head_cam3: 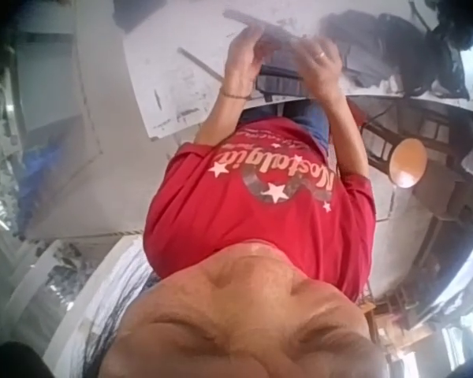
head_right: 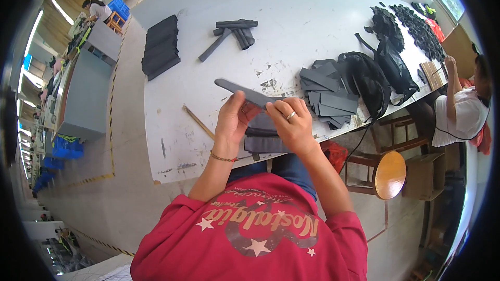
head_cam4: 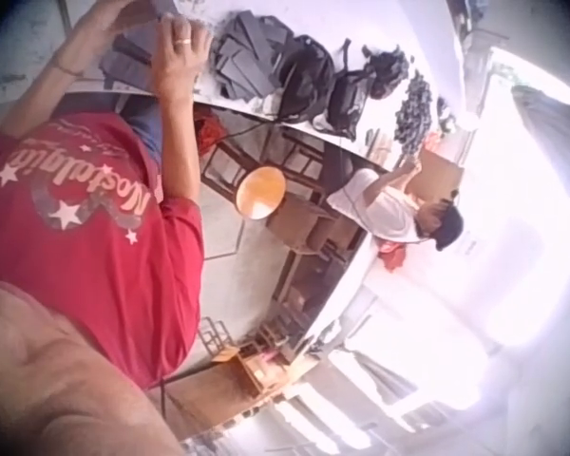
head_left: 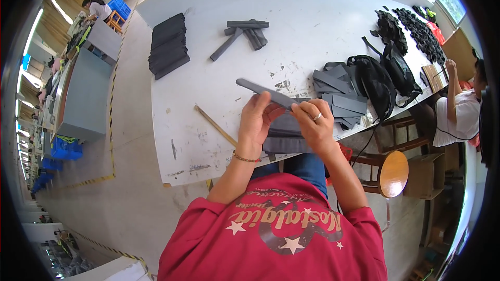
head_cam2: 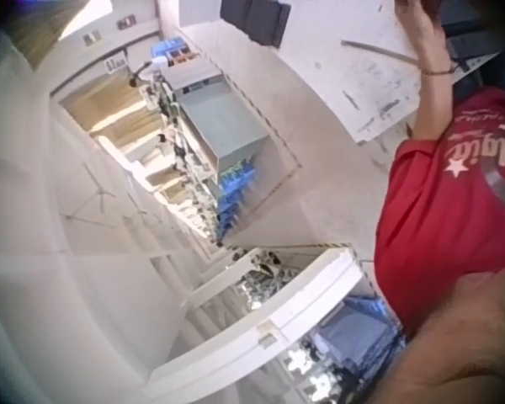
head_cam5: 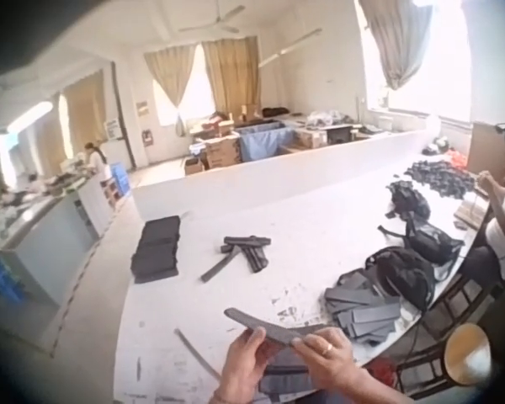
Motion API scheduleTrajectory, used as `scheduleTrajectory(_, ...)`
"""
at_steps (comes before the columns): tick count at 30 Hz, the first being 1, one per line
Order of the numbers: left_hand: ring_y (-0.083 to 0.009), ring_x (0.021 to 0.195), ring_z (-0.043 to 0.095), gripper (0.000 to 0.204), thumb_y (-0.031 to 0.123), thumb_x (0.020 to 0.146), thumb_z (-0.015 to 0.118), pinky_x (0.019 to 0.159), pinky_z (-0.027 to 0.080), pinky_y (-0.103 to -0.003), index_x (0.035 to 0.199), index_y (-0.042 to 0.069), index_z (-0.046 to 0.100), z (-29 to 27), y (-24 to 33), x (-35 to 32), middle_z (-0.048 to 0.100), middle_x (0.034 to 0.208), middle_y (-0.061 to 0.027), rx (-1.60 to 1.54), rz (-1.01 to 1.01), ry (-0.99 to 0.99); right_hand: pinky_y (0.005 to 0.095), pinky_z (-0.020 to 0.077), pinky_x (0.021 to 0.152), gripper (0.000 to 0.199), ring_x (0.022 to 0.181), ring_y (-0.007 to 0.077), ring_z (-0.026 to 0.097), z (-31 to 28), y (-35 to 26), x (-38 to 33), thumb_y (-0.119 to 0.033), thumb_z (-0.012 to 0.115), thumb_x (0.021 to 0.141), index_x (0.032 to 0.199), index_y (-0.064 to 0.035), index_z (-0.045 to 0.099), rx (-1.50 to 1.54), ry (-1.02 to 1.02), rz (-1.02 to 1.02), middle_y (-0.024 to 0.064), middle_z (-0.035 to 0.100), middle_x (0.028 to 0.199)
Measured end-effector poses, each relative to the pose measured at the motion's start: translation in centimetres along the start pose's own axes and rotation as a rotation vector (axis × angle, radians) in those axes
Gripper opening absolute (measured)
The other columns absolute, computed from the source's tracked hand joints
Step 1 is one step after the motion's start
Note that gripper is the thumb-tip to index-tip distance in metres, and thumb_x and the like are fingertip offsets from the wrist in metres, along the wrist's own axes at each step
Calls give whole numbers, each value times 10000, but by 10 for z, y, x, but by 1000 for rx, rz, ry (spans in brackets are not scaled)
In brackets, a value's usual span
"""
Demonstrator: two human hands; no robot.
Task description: Inspecting and organizing curved gray foam components on a factory workbench.
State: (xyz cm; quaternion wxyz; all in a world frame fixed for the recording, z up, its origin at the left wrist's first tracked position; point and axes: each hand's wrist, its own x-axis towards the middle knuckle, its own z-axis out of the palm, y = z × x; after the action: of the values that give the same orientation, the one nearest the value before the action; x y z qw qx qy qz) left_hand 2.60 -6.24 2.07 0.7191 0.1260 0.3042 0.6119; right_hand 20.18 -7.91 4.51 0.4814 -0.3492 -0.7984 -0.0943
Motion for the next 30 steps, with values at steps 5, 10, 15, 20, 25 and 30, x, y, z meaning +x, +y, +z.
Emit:
scheduleTrajectory(5,-221,836,686,153,76,911,640,730,591,-352,1014,-37,630,-2,5,2,682,953,-132,184,154,-6,344,501,819,469,927,265,620,-5,1,-14,-164,772,772,1186,-7,617,140,-113,310,109,584,1156)
scheduleTrajectory(10,-212,810,689,157,59,904,644,707,598,-339,1015,-52,644,-10,-1,8,686,935,-141,245,180,-5,295,515,814,340,952,168,637,9,0,-26,-172,669,913,1161,51,599,911,-8,1057,157,621,1141)
scheduleTrajectory(15,-220,880,684,138,107,929,624,742,596,-372,1008,-6,637,-6,-8,4,690,939,-116,158,148,-47,266,541,696,203,714,161,673,17,-5,-27,-121,650,918,1006,60,624,994,-2,1210,94,688,850)
scheduleTrajectory(20,-171,777,669,249,186,897,688,659,568,-324,1051,5,615,-19,6,7,683,901,-78,133,153,68,255,538,684,180,732,158,674,12,-3,-36,-87,649,911,993,70,620,998,-41,1226,108,683,872)
scheduleTrajectory(25,-149,703,654,194,155,862,722,583,519,-261,957,8,641,-48,16,2,685,850,-59,399,234,141,243,536,656,138,713,127,641,-12,11,-43,-60,658,895,987,41,637,913,-173,1196,66,666,864)
scheduleTrajectory(30,-115,639,627,156,110,846,720,533,448,-203,933,5,644,-69,-1,-39,673,778,-51,611,95,58,223,509,610,168,674,91,624,-52,10,-77,-59,689,859,987,40,646,668,-392,1334,48,662,785)
